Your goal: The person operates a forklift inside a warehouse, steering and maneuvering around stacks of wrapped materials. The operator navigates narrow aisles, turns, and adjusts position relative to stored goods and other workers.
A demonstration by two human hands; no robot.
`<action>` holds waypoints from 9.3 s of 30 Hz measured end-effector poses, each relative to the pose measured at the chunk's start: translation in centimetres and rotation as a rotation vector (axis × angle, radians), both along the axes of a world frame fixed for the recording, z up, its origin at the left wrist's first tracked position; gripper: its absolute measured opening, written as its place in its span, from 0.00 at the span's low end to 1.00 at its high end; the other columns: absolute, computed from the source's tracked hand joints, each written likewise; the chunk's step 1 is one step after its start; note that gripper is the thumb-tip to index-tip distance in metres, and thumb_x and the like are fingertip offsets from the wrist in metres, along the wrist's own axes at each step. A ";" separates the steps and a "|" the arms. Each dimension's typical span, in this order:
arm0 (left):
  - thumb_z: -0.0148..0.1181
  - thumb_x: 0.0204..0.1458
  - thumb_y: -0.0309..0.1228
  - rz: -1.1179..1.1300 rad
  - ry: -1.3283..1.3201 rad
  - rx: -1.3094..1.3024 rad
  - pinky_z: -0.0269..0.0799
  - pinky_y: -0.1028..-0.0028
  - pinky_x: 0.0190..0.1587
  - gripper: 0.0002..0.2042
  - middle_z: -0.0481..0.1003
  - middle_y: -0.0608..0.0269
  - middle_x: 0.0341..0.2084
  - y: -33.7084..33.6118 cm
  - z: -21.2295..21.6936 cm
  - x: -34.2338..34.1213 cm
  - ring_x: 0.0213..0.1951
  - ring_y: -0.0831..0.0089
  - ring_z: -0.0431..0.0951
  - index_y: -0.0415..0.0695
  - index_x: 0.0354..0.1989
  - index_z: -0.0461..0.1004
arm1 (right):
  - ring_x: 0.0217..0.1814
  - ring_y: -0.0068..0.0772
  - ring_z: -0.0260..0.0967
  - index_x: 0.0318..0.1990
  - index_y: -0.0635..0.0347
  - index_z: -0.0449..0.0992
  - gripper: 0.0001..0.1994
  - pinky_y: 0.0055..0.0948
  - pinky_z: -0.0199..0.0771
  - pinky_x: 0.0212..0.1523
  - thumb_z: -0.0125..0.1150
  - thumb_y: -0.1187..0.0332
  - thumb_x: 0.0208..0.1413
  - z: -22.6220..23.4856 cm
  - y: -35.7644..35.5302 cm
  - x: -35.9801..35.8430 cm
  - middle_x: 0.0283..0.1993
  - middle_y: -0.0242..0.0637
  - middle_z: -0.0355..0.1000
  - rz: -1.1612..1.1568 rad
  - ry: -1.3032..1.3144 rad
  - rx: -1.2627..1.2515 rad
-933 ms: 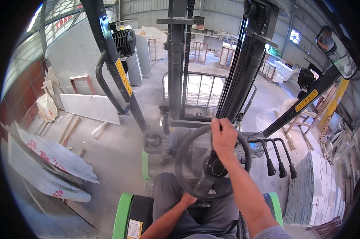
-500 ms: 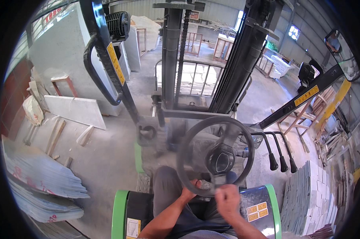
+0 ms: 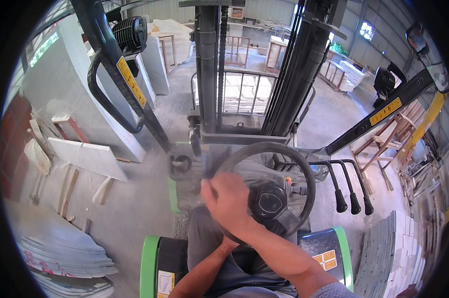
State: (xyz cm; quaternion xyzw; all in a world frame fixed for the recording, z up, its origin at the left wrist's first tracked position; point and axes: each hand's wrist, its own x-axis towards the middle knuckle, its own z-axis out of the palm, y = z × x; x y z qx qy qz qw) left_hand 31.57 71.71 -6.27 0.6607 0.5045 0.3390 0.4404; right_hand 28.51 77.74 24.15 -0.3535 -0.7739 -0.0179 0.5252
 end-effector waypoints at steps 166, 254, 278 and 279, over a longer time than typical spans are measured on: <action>0.49 0.68 0.38 0.790 -0.452 0.024 0.65 0.69 0.31 0.21 0.69 0.65 0.20 80.1 17.0 -12.9 0.27 0.77 0.64 0.34 0.26 0.71 | 0.19 0.36 0.70 0.47 0.66 0.77 0.20 0.37 0.69 0.25 0.52 0.54 0.71 5.6 74.7 38.4 0.25 0.46 0.73 -0.993 0.142 -0.370; 0.49 0.69 0.35 0.989 -0.145 0.256 0.66 0.46 0.27 0.16 0.73 0.41 0.22 72.8 16.0 -15.1 0.28 0.36 0.74 0.41 0.28 0.70 | 0.56 0.33 0.75 0.55 0.59 0.81 0.16 0.30 0.72 0.59 0.56 0.59 0.71 0.7 71.7 16.4 0.55 0.37 0.80 -0.645 0.070 -0.399; 0.44 0.72 0.44 0.767 -0.528 0.109 0.74 0.69 0.43 0.23 0.82 0.57 0.36 47.3 15.5 -18.4 0.37 0.69 0.79 0.34 0.45 0.78 | 0.23 0.33 0.68 0.37 0.61 0.79 0.06 0.30 0.67 0.26 0.64 0.81 0.54 2.4 36.0 15.4 0.28 0.38 0.71 -0.497 0.128 -0.053; 0.45 0.72 0.44 0.760 -0.486 0.127 0.74 0.69 0.43 0.23 0.82 0.57 0.35 47.6 15.9 -18.3 0.37 0.70 0.79 0.34 0.45 0.78 | 0.23 0.33 0.68 0.37 0.61 0.79 0.06 0.30 0.67 0.25 0.64 0.81 0.53 2.8 36.2 15.3 0.28 0.38 0.72 -0.498 0.126 -0.043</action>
